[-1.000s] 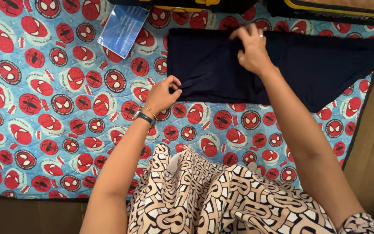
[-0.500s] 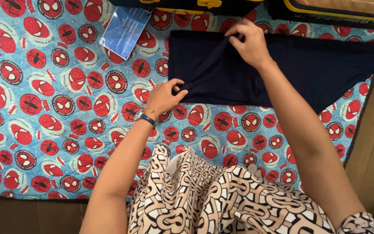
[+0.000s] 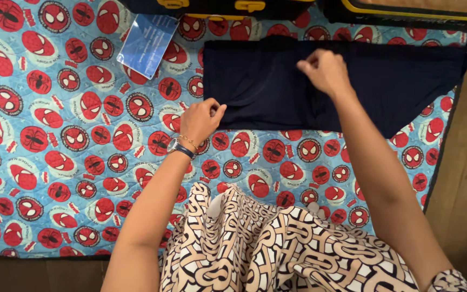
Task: The person folds a dark blue t-shirt and a light blue t-shirt on a bed with a Spider-Man patterned sheet. The person places the folded shirts into a green wardrobe shelf.
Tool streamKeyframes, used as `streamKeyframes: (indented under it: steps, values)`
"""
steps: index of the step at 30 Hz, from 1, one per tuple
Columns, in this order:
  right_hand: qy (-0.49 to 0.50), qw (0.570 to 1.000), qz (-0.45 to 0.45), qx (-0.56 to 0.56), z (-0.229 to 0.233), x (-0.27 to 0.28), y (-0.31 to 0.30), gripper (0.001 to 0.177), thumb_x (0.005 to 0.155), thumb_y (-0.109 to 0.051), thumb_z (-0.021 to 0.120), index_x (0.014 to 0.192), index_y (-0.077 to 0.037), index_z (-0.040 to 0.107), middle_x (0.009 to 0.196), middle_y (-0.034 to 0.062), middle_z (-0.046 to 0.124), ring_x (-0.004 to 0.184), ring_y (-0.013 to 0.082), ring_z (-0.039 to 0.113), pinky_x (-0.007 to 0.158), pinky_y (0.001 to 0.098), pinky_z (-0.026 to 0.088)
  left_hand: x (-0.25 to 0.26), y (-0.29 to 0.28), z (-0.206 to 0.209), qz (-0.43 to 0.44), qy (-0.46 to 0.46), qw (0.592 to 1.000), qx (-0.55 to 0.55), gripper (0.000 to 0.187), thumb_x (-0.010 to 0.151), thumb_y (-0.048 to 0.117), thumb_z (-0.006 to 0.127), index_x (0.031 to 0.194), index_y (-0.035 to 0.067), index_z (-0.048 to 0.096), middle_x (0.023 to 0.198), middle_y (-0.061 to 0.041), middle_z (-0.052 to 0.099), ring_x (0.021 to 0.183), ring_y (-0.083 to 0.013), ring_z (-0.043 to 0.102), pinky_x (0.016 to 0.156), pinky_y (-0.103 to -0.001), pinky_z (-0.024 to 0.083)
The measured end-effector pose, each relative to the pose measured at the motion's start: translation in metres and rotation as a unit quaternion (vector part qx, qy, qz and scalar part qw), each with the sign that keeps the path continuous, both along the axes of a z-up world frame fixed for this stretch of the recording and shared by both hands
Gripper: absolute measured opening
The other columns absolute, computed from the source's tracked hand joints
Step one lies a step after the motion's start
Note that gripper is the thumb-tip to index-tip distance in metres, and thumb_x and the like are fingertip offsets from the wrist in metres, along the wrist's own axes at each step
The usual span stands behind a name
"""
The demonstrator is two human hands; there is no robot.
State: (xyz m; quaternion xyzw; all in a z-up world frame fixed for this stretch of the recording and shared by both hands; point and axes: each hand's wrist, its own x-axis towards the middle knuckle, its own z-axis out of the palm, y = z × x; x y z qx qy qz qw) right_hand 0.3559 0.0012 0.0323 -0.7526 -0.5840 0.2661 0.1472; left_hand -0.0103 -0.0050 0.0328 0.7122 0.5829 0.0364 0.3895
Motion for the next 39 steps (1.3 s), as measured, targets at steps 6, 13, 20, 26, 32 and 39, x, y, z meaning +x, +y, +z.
streamKeyframes:
  steps: [6,13,20,26,32,39]
  values:
    - [0.063,0.998,-0.011,-0.026,-0.023,-0.017,-0.013,0.028,0.082,-0.023,0.086,0.092,-0.001,0.073,0.087,0.0126,0.069,0.078,0.0256,0.069,0.075,0.0380,0.056,0.011,0.003,0.004,-0.120,-0.077,0.951,0.276,0.025,0.082,0.023,0.078,0.098,0.006,0.067,0.100,-0.009,0.063,0.094,-0.0300,0.062,0.083,-0.043,0.049]
    - [-0.014,0.975,0.042,0.219,-0.039,-0.027,-0.015,0.047,0.080,-0.015,0.089,0.112,0.008,0.062,0.105,0.0216,0.061,0.089,0.0348,0.063,0.075,0.0412,0.053,0.017,0.001,-0.010,-0.110,-0.115,0.964,0.214,0.009,0.092,0.010,0.071,0.095,0.004,0.064,0.102,-0.010,0.061,0.099,-0.0303,0.060,0.090,-0.043,0.049]
    - [0.102,0.991,0.010,0.085,-0.041,-0.026,0.000,0.028,0.088,-0.011,0.083,0.102,0.000,0.062,0.095,0.0126,0.065,0.082,0.0248,0.065,0.074,0.0360,0.055,0.017,0.003,0.003,-0.137,-0.130,0.956,0.223,0.026,0.085,0.008,0.071,0.111,0.006,0.068,0.112,-0.014,0.060,0.101,-0.0327,0.061,0.087,-0.045,0.051]
    - [0.263,0.960,-0.045,0.081,-0.037,-0.023,0.010,0.024,0.099,-0.002,0.071,0.116,-0.001,0.054,0.099,0.0112,0.065,0.088,0.0174,0.061,0.077,0.0302,0.050,0.023,0.008,-0.009,-0.160,-0.128,0.959,0.197,0.036,0.091,0.002,0.065,0.125,0.010,0.069,0.124,-0.014,0.058,0.109,-0.0325,0.063,0.091,-0.041,0.055]
    - [0.111,0.982,-0.051,0.144,-0.042,-0.017,0.012,0.033,0.089,0.003,0.069,0.120,0.001,0.056,0.108,0.0151,0.068,0.088,0.0246,0.071,0.079,0.0357,0.058,0.027,0.013,-0.034,-0.027,-0.210,0.967,0.142,0.016,0.095,0.004,0.068,0.110,0.003,0.072,0.105,-0.013,0.071,0.093,-0.0310,0.071,0.081,-0.038,0.058]
    - [0.033,0.986,-0.041,0.161,-0.063,-0.005,0.025,0.027,0.094,-0.016,0.084,0.109,0.002,0.072,0.107,0.0197,0.068,0.089,0.0307,0.070,0.078,0.0389,0.056,0.026,0.019,-0.040,0.125,-0.227,0.966,-0.009,0.014,0.090,0.005,0.069,0.103,0.000,0.070,0.094,-0.011,0.076,0.080,-0.0190,0.076,0.070,-0.030,0.059]
